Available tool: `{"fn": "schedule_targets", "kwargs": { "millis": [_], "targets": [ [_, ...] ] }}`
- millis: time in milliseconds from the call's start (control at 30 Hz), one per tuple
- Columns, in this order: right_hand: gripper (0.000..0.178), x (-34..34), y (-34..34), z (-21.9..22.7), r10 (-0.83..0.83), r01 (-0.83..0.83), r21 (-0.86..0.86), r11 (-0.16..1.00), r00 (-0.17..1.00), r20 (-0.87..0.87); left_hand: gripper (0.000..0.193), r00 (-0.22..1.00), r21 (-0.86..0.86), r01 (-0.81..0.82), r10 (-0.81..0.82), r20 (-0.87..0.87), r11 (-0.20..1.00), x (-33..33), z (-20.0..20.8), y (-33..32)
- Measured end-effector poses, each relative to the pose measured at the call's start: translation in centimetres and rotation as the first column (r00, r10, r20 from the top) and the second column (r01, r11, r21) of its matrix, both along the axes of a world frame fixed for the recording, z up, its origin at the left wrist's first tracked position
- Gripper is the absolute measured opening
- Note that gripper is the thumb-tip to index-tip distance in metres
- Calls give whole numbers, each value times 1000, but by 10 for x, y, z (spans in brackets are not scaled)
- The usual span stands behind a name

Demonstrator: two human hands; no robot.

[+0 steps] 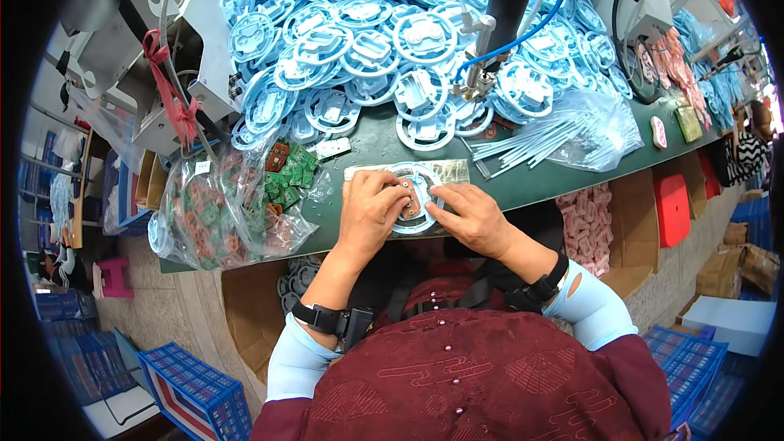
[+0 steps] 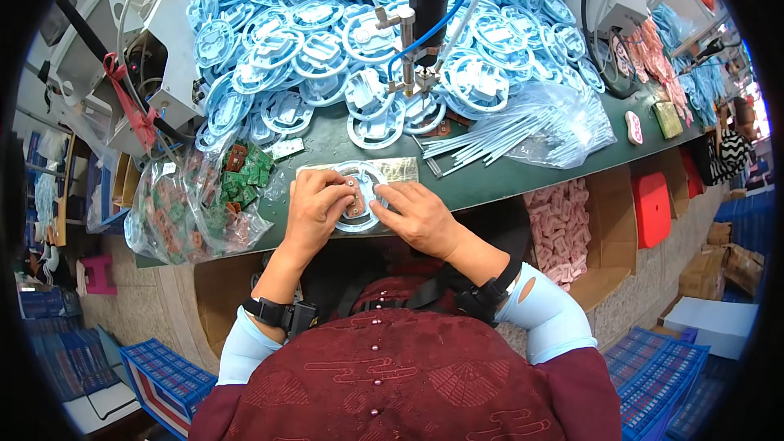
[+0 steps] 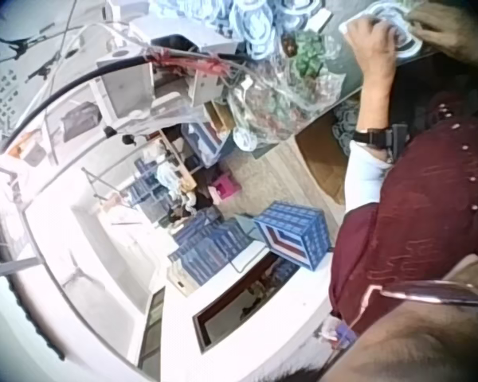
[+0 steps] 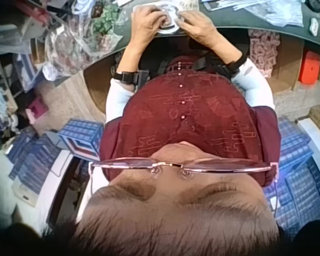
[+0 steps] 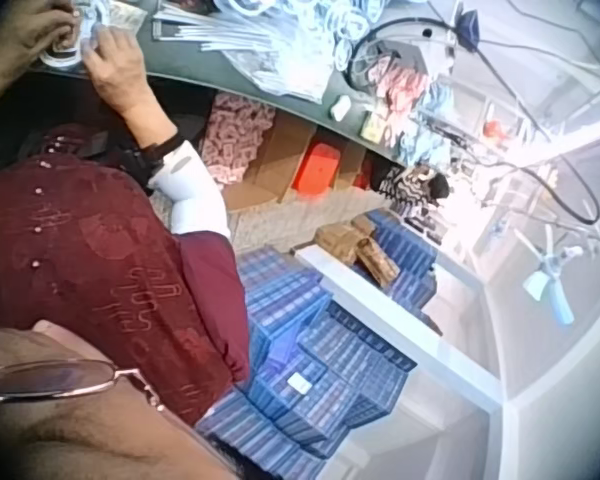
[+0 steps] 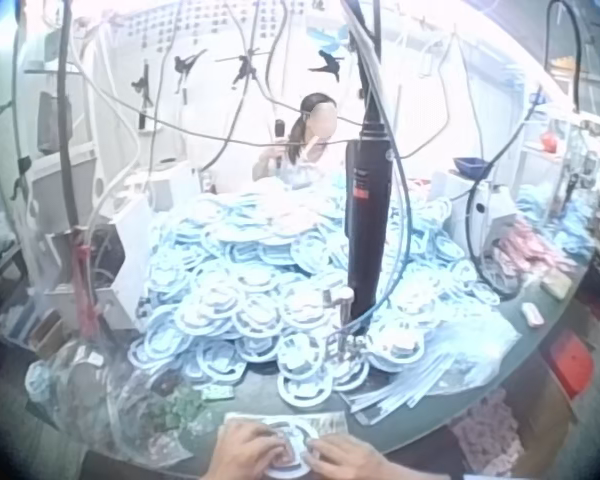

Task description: Joining small plastic components using a handheld tool at a factory workbench.

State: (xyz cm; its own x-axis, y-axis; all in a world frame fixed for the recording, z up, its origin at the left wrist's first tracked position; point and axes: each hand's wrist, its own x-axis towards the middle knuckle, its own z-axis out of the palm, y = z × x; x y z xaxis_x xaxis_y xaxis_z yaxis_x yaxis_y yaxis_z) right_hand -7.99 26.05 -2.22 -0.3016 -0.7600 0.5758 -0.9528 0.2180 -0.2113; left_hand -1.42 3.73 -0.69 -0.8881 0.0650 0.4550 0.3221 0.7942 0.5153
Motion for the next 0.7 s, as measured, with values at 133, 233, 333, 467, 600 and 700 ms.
{"fn": "schedule_targets", "kwargs": {
  "millis": [133,233,333,467,600,700],
  "targets": [
    [34,0,0,0,-5,5,0,1000,1000,-5,17,1000,-28,22,-21,16,999,-2,3,2],
    [35,0,1,1,-5,5,2,1000,1000,-9,17,999,-69,1,2,33,998,-1,5,5],
    [35,-1,5,6,-7,7,16,1000,1000,-7,21,999,-76,-21,24,45,997,1,2,6],
    [37,-26,52,16,-334,330,92,939,942,30,36,995,-51,7,-1,103,999,12,4,4],
    [32,-63,109,0,-560,613,267,744,789,-252,46,991,-77,47,-37,126,996,15,12,5],
    [18,-77,122,-6,-498,583,307,752,808,-315,47,984,-95,49,-32,173,994,16,13,5]
  ]
}}
